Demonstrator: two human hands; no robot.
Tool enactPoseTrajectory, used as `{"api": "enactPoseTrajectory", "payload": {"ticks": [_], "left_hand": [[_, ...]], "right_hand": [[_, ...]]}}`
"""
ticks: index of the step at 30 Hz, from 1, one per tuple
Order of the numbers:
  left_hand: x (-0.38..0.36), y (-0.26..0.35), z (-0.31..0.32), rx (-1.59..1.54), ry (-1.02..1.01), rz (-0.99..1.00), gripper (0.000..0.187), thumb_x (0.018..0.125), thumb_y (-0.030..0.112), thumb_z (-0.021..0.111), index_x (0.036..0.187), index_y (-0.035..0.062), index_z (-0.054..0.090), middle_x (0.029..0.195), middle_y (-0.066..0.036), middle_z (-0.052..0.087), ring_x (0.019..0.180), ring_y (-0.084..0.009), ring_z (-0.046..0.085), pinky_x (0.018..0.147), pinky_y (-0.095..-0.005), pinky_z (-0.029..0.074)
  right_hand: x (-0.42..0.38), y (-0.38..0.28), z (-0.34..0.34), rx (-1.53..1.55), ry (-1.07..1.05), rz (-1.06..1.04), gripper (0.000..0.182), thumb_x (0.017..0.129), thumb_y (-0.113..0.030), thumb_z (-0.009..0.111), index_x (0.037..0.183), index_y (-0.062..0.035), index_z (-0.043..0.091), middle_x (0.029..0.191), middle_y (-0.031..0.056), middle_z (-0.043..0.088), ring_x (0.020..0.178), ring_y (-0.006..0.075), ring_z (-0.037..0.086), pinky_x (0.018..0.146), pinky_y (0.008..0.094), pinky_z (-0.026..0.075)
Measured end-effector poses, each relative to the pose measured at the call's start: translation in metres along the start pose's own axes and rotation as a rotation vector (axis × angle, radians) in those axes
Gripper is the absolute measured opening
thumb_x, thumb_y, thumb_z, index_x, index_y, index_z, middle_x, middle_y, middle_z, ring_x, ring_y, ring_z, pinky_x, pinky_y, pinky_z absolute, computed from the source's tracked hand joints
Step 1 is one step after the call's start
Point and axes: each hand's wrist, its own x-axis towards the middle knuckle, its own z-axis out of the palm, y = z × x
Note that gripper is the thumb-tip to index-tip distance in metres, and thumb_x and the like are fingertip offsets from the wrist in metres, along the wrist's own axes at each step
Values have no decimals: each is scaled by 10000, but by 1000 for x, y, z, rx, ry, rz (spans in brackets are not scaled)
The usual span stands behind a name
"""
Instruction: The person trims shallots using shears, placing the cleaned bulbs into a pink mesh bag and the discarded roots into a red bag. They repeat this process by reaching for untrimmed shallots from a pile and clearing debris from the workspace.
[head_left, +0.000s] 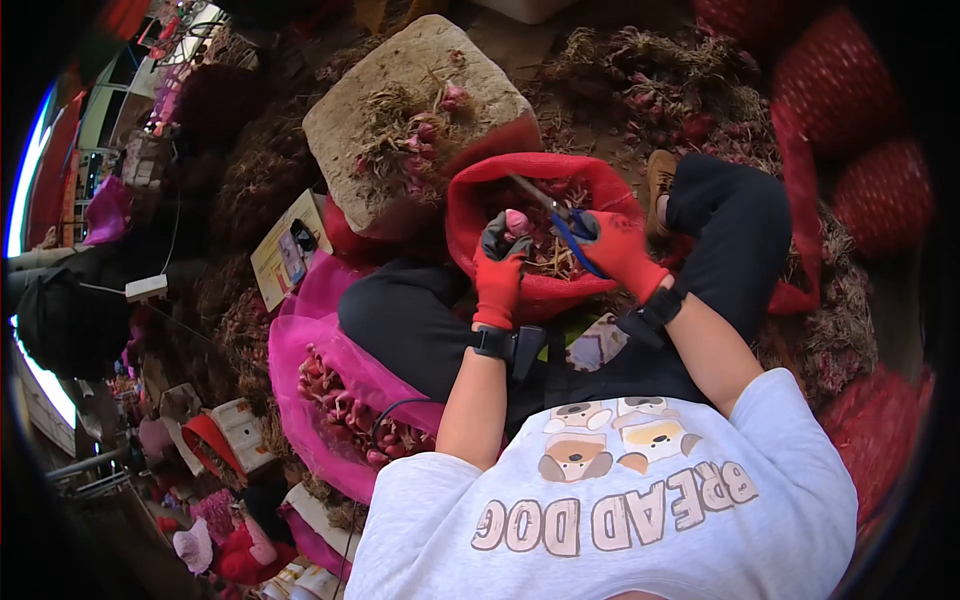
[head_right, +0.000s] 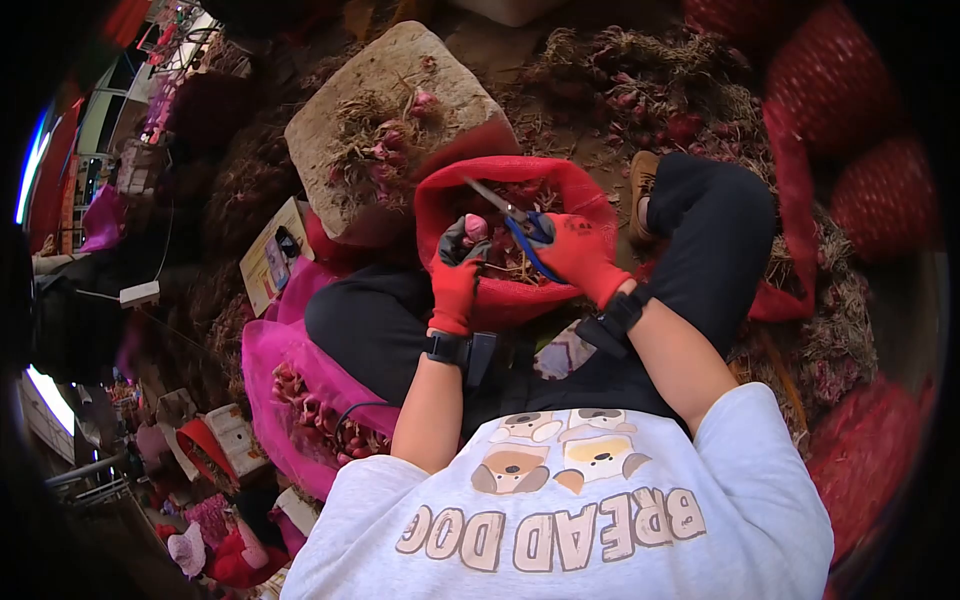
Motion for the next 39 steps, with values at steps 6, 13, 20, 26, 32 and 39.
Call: {"api": "enactPoseTrajectory", "payload": {"ticks": [6,13,20,26,32,39], "left_hand": [[12,-5,-18,95,149,78,422,791,-74,636,1179,67,553,867,57,520,606,0,412,504,-149,328],[12,-5,-15,253,89,231,436,775,-75,637,1185,33,539,958,17,572,774,-51,503,704,-190,440],[-2,0,-1,209,7,93,472,736,-73,665,1182,15,536,1055,-30,597,939,-112,559,842,-249,453],[-5,-9,2,483,-151,91,494,718,-29,691,1182,35,533,1057,-70,605,994,-160,580,852,-283,465],[-18,-20,4,617,-192,-29,592,662,26,732,1202,13,489,1110,-140,576,1016,-233,581,870,-330,460],[-22,-3,12,562,-245,-11,592,648,26,729,1182,-21,480,1135,-148,568,1081,-262,544,936,-339,426]], "right_hand": [[-21,3,0,-339,55,-219,329,735,-399,656,885,-108,621,818,110,626,773,288,621,671,389,472],[-21,7,1,-512,22,-187,340,694,-337,703,939,-115,621,869,107,632,772,292,624,680,384,479],[-8,9,-12,-402,-152,79,379,742,-427,653,896,-82,635,918,118,650,866,286,627,731,379,479],[8,21,7,398,-72,-56,340,732,-179,727,1025,-44,620,962,127,654,890,226,640,780,324,477],[6,6,8,13,-36,-315,370,726,-297,690,1014,-81,605,952,103,634,894,301,612,770,376,481],[7,6,12,-460,-16,-144,335,687,-266,661,953,-95,552,908,117,622,867,280,617,720,396,476]]}}
